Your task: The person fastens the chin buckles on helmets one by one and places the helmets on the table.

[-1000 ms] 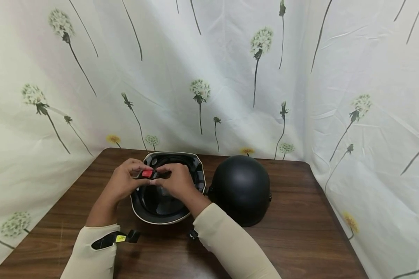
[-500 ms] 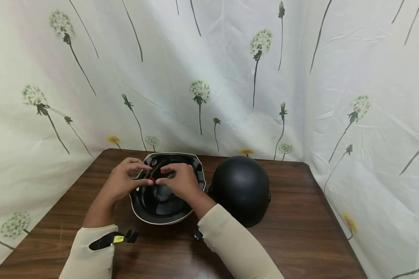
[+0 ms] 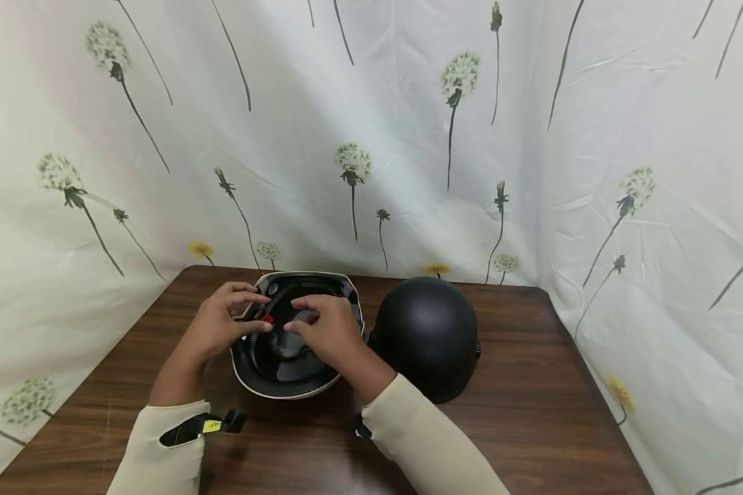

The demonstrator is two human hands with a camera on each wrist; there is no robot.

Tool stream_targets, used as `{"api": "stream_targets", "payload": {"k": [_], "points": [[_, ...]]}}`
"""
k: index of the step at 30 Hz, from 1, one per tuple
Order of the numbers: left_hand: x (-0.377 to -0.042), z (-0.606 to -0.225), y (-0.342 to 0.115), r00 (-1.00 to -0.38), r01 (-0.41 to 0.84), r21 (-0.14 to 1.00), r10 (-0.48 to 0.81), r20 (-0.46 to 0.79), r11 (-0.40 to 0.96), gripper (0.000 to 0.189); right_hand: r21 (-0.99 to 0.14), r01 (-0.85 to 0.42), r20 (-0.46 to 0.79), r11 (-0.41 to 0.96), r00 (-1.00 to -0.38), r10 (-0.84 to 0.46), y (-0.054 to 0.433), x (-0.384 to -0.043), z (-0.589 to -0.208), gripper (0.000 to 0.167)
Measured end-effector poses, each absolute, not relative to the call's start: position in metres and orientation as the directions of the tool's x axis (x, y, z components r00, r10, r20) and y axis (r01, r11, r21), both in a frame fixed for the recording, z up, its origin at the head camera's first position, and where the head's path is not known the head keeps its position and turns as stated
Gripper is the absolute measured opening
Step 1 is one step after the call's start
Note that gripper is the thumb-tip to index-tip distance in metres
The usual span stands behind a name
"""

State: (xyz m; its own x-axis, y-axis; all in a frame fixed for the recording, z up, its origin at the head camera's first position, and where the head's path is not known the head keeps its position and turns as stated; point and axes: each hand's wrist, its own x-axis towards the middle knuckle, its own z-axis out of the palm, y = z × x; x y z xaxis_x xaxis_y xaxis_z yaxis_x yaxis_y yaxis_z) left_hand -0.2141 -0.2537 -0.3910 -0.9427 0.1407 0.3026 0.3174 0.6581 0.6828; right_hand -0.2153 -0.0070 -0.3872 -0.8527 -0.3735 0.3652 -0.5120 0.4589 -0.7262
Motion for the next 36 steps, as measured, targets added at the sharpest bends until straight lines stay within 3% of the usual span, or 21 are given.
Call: {"api": "stream_targets", "payload": {"k": [9, 14, 24, 36], "points": [[-0.207, -0.389, -0.263, -0.931, 0.333, 0.648, 0.130, 0.342, 0.685, 0.040, -0.585, -0.633, 0.508, 0.507, -0.774, -0.379, 0.007, -0.204, -0.387, 0.041], [-0.206, -0.395, -0.265, -0.922, 0.354, 0.658, 0.130, 0.364, 0.665, 0.042, -0.562, -0.646, 0.549, 0.516, -0.758, -0.351, 0.018, -0.205, -0.391, 0.042], [-0.212, -0.428, -0.260, -0.869, 0.394, 0.635, 0.045, 0.492, 0.664, 0.043, -0.627, -0.580, 0.494, 0.521, -0.812, -0.310, 0.034, -0.204, -0.409, 0.049], [-0.215, -0.452, -0.262, -0.820, 0.441, 0.579, 0.046, 0.571, 0.686, 0.041, -0.704, -0.516, 0.419, 0.489, -0.857, -0.301, 0.037, -0.207, -0.420, 0.057]]}}
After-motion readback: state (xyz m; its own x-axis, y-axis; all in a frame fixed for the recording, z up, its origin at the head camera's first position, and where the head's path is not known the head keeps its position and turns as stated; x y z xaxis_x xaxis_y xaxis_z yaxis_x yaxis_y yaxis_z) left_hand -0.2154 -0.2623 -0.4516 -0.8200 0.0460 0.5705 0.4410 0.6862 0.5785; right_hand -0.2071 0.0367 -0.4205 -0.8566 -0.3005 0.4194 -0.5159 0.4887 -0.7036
